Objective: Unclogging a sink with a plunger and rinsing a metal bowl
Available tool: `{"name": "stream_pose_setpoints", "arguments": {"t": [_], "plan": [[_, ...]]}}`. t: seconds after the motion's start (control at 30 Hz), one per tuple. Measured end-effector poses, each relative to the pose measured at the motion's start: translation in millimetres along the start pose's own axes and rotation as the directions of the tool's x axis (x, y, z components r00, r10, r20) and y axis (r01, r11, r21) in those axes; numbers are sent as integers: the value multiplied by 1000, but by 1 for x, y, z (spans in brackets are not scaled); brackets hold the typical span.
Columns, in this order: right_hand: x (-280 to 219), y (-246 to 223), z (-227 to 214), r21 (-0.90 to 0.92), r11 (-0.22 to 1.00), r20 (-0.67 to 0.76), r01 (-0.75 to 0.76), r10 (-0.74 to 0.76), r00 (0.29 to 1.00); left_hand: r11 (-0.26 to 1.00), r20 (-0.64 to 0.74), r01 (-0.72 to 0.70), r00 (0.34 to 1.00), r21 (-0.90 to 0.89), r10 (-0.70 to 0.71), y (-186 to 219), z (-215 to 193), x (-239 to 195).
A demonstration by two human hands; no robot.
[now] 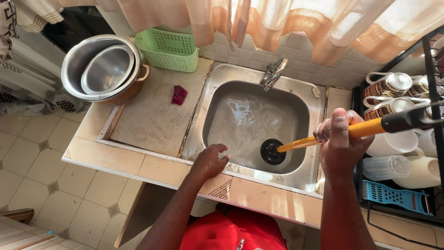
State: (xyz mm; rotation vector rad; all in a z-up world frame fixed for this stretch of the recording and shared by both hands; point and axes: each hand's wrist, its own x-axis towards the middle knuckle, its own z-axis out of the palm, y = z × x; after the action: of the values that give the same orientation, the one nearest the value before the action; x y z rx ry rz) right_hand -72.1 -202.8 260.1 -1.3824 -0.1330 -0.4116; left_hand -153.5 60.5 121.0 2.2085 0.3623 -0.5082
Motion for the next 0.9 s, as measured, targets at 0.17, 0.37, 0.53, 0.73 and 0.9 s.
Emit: {"name": "stream_pose_setpoints", "arguments": {"t": [0.17, 0.37, 0.53, 0.73, 0.9], "plan": [[-2, -10, -11, -8, 996, 70, 93, -92, 993, 997, 102, 21, 994, 78, -29, 14, -1, 2], [1, -14, -25, 10, 988, 75, 153, -154, 985, 993, 140, -42, 990, 109, 26, 16, 13, 21], [-1, -16, -29, 18, 989, 52, 146, -146, 988, 994, 174, -20, 985, 108, 1, 31, 8, 19], [-13, 6, -37, 21, 979, -49, 203, -201, 978, 996, 165, -29, 986, 83, 15, 16, 14, 24], [-17, 7, -17, 33, 995, -69, 93, -90, 994, 981, 121, -137, 985, 134, 121, -5, 23, 30]]}}
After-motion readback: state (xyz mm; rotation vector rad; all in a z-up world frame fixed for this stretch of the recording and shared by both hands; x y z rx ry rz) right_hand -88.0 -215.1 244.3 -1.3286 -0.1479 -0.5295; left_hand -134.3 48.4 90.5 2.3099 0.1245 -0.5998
